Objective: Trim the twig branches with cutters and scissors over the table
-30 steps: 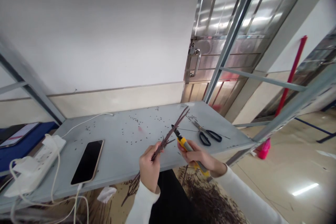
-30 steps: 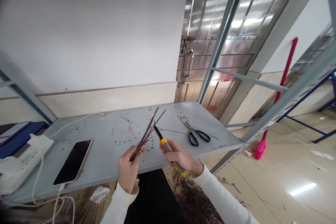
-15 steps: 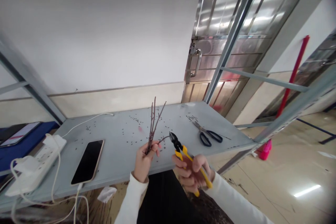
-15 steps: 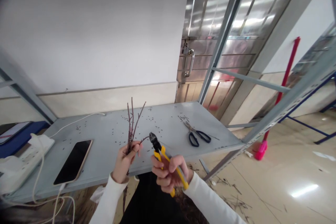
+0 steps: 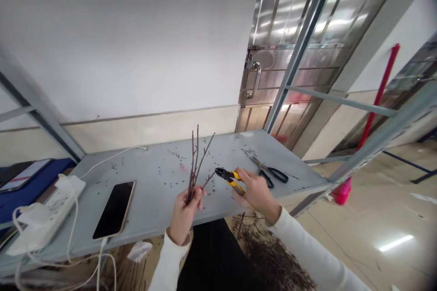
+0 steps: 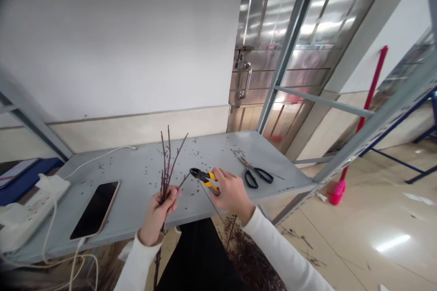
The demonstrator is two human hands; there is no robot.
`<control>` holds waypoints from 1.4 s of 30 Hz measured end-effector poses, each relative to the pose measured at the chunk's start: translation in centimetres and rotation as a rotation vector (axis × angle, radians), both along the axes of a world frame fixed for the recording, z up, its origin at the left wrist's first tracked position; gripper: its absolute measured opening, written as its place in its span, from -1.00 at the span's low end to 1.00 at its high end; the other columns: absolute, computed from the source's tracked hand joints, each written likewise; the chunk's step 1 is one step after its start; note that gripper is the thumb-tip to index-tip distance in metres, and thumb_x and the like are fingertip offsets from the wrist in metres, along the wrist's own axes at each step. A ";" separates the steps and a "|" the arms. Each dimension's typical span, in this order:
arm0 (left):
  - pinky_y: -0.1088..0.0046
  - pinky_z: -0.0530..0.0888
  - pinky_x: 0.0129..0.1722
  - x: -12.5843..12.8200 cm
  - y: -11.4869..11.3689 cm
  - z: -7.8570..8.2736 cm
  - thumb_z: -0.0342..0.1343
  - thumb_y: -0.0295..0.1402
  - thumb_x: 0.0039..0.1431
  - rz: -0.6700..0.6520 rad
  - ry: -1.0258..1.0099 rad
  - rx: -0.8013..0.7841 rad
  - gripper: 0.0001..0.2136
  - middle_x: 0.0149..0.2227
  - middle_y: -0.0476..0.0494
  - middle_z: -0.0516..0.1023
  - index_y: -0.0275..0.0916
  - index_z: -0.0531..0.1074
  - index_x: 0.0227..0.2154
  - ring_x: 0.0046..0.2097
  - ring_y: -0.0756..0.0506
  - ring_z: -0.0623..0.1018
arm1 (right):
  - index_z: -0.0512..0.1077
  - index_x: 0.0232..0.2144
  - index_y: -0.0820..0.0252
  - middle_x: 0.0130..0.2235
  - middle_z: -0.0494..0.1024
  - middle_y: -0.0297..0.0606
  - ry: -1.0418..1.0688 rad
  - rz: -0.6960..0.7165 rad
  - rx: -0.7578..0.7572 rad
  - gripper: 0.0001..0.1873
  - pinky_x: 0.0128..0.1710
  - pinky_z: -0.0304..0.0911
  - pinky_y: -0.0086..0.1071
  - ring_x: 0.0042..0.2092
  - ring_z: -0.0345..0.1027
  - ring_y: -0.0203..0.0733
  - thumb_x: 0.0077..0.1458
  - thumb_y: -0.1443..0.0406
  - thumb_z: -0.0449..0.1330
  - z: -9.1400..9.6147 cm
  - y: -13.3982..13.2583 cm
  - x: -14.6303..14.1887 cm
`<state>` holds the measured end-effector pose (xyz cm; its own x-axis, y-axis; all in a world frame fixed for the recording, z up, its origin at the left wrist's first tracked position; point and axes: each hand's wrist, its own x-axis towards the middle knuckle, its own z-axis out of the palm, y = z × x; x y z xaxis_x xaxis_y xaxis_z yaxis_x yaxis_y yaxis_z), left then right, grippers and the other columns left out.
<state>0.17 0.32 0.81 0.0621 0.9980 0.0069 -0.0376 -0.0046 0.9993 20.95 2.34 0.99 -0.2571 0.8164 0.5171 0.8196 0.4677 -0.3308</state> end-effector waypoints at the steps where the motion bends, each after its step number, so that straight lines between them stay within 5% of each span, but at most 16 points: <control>1: 0.55 -0.02 -0.70 -0.1 0.2 -0.1 0.11 -0.02 -0.05 0.023 0.011 0.022 -0.64 -0.73 0.13 0.21 -0.28 0.40 -0.52 -0.70 0.11 0.06 | 0.14 -0.41 0.16 -0.52 0.25 -0.40 0.068 0.074 -0.107 -0.77 -0.52 -0.13 -0.44 -0.51 0.07 -0.31 -0.24 0.38 0.06 0.2 -0.1 -0.1; 5: 0.53 0.08 -0.65 -0.9 1.3 -0.3 0.12 -0.07 -0.03 0.063 0.061 0.109 -0.68 -0.72 0.11 0.20 -0.28 0.41 -0.53 -0.65 0.07 0.16 | 0.07 -0.52 0.15 -0.56 0.03 -0.49 0.492 0.416 -0.613 -0.77 -0.54 -0.16 -0.48 -0.54 -0.09 -0.42 -0.33 0.43 0.04 0.2 -1.2 -0.5; 13: 0.48 0.25 -0.51 0.5 1.3 -0.1 0.08 -0.11 0.02 -0.058 0.045 0.166 -0.70 -0.66 0.05 0.30 -0.30 0.43 -0.48 -0.57 0.02 0.28 | 0.05 -0.52 0.13 -0.60 0.09 -0.55 1.359 1.242 -1.570 -0.68 -0.71 -0.09 -0.57 -0.66 -0.11 -0.50 -0.44 0.41 0.09 -2.6 -3.0 -1.8; 17: 0.47 0.26 -0.49 2.0 0.9 0.2 0.07 -0.10 0.03 -0.029 -0.017 0.165 -0.70 -0.67 0.07 0.27 -0.29 0.42 -0.43 -0.57 0.02 0.27 | -0.02 -0.55 0.12 -0.67 -0.01 -0.60 1.732 1.794 -1.629 -0.70 -0.77 -0.11 -0.63 -0.72 -0.26 -0.53 -0.34 0.33 0.08 -3.6 -3.4 -3.0; 18: 0.47 0.26 -0.48 2.1 0.8 0.3 0.06 -0.10 0.04 -0.019 -0.016 0.173 -0.70 -0.67 0.08 0.26 -0.29 0.41 -0.43 -0.57 0.02 0.26 | -0.03 -0.56 0.12 -0.67 -0.03 -0.60 1.769 1.824 -1.604 -0.71 -0.77 -0.12 -0.64 -0.73 -0.28 -0.53 -0.34 0.33 0.08 -3.5 -3.4 -3.2; 20: 0.48 0.24 -0.48 2.2 0.7 0.4 0.05 -0.10 0.06 -0.014 0.023 0.183 -0.70 -0.67 0.08 0.24 -0.29 0.41 -0.46 -0.57 0.02 0.25 | -0.03 -0.56 0.12 -0.66 -0.02 -0.59 1.739 1.599 -1.577 -0.71 -0.76 -0.14 -0.62 -0.71 -0.26 -0.51 -0.35 0.33 0.06 -2.9 -3.4 -3.1; 24: 0.50 0.16 -0.54 1.8 0.2 0.5 0.00 -0.13 0.11 -0.038 0.128 0.176 -0.70 -0.70 0.11 0.15 -0.27 0.38 -0.52 -0.60 0.04 0.18 | 0.03 -0.52 0.12 -0.59 0.02 -0.55 1.489 0.841 -1.274 -0.72 -0.70 -0.17 -0.56 -0.64 -0.20 -0.48 -0.40 0.38 0.03 -0.8 -3.2 -2.4; 30: 0.52 0.18 -0.54 1.8 -1.3 1.6 -0.04 -0.14 0.13 0.020 0.249 0.141 -0.70 -0.71 0.11 0.15 -0.24 0.36 -0.55 -0.61 0.03 0.21 | 0.10 -0.52 0.14 -0.58 0.01 -0.51 0.719 0.208 -0.551 -0.81 -0.58 -0.12 -0.49 -0.57 -0.10 -0.42 -0.28 0.40 0.04 -0.1 -2.4 -1.6; 33: 0.51 0.22 -0.51 1.6 -1.9 2.3 -0.05 -0.13 0.13 0.073 0.327 0.128 -0.69 -0.70 0.10 0.17 -0.23 0.37 -0.56 -0.59 0.00 0.25 | 0.17 -0.43 0.16 -0.58 0.17 -0.46 0.334 -0.050 -0.210 -0.81 -0.54 -0.08 -0.47 -0.56 0.04 -0.35 -0.22 0.35 0.06 -0.8 -1.8 -1.1; 37: 0.50 0.23 -0.51 0.9 -2.1 2.5 -0.08 -0.14 0.14 0.111 0.422 0.159 -0.70 -0.69 0.08 0.21 -0.21 0.39 -0.54 -0.59 -0.01 0.27 | 0.23 -0.38 0.17 -0.46 0.39 -0.28 -0.018 -0.193 0.038 -0.81 -0.51 0.00 -0.45 -0.46 0.26 -0.22 -0.17 0.32 0.05 -1.1 -1.1 0.1; 42: 0.51 0.23 -0.53 -0.4 -1.3 1.5 -0.06 -0.18 0.13 0.084 0.499 0.227 -0.72 -0.67 0.05 0.26 -0.21 0.43 -0.53 -0.60 -0.01 0.29 | 0.23 -0.34 0.17 -0.46 0.39 -0.30 -0.113 0.063 -0.119 -0.76 -0.53 -0.03 -0.44 -0.50 0.21 -0.24 -0.19 0.33 0.05 0.1 -1.3 2.0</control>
<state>-0.23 -0.95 2.35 0.0336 0.9766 0.2125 0.4496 -0.2047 0.8695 22.94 1.01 1.12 -0.3603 0.8506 0.3830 0.8252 0.4821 -0.2943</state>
